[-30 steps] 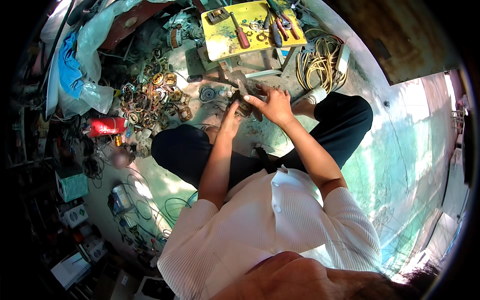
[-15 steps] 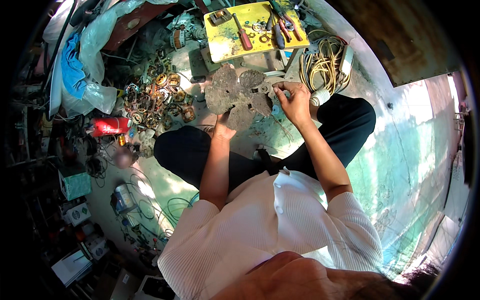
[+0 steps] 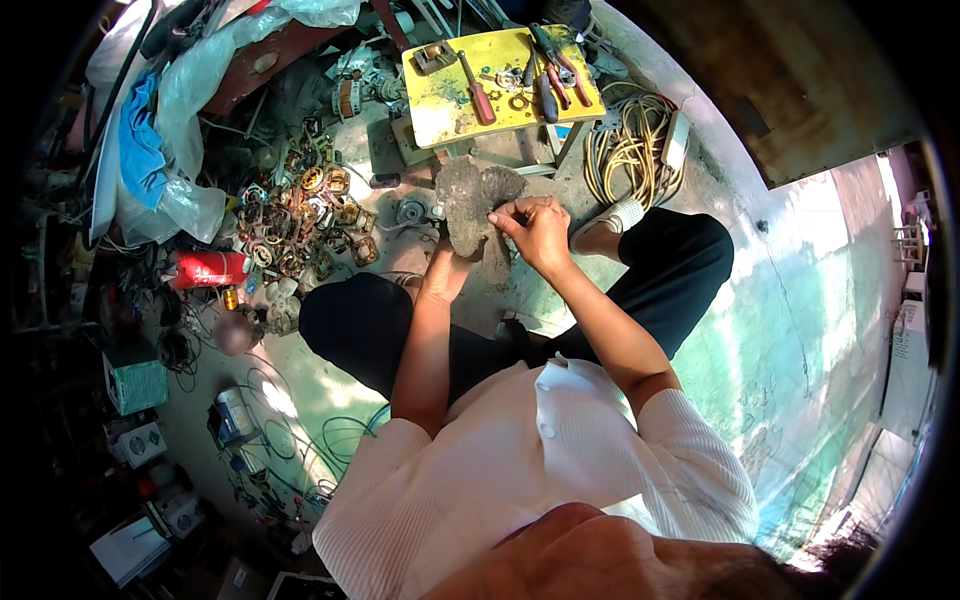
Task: The person disassembles a mechanical component by hand using a screwdriver and a metal rod to pry off pieces while sitting near a tool tray.
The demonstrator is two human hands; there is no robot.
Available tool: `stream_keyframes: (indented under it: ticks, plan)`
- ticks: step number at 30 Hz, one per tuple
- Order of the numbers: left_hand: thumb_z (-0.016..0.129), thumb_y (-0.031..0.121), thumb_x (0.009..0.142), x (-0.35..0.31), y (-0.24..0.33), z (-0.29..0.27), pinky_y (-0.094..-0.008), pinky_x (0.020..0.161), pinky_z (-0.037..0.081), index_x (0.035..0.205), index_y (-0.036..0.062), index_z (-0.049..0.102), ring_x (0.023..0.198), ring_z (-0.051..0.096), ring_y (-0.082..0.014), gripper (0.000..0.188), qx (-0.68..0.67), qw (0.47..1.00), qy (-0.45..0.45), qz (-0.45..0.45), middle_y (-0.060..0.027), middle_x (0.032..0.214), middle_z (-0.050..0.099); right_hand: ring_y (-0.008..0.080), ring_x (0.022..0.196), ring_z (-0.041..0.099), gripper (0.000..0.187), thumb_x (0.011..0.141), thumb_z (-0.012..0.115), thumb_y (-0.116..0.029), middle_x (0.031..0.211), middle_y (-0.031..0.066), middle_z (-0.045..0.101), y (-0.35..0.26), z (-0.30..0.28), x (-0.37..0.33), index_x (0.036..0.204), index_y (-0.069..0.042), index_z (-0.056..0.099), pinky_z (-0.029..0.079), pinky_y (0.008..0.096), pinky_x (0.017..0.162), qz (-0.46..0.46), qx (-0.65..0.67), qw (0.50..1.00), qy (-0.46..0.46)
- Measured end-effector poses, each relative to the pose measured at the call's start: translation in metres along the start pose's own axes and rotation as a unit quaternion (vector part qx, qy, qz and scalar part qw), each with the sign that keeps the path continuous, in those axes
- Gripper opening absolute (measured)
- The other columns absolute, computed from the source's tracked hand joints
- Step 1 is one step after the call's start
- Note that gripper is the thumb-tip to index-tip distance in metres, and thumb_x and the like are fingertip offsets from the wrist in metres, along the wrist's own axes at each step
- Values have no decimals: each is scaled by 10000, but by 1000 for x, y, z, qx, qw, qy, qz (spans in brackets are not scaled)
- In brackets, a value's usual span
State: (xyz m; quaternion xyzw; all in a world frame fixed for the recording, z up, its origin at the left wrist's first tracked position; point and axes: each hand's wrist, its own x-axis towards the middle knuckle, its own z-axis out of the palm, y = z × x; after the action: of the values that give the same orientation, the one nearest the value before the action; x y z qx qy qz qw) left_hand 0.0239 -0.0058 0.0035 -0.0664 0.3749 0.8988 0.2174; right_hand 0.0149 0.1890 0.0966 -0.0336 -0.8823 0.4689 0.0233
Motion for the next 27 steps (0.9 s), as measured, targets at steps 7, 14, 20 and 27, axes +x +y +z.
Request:
stream_keyframes:
  ticks: [7,14,20,27]
  plan:
    - [733,383,904,-1,-3,6,-374,1122,399,1427,74,483,1304,513,-208,657,26,999,27,13,-45,1399,555,247,1016,580,236,797,789,-416,839,13,717,22,15,4,828,-181,798,331,436,986,24,-8,999,22]
    - [756,221,890,8,-23,-21,-367,1080,402,1376,69,533,1242,552,-197,555,116,989,90,25,-41,1306,615,255,1010,600,296,813,758,-475,732,6,722,25,28,10,797,-182,795,376,446,933,90,-31,995,7]
    - [753,230,902,9,-22,-15,-358,1043,421,1322,56,586,1199,565,-177,484,137,987,76,16,-26,1263,638,113,642,672,281,840,785,-341,720,19,739,38,37,12,841,-60,787,517,294,701,103,1,995,5]
    - [652,270,969,11,-23,-18,-384,991,490,1350,53,549,1157,617,-221,450,-18,995,86,-47,-55,1283,633,303,1130,612,141,838,756,-237,1022,73,746,31,24,18,958,-178,800,458,428,971,-47,-77,996,-12]
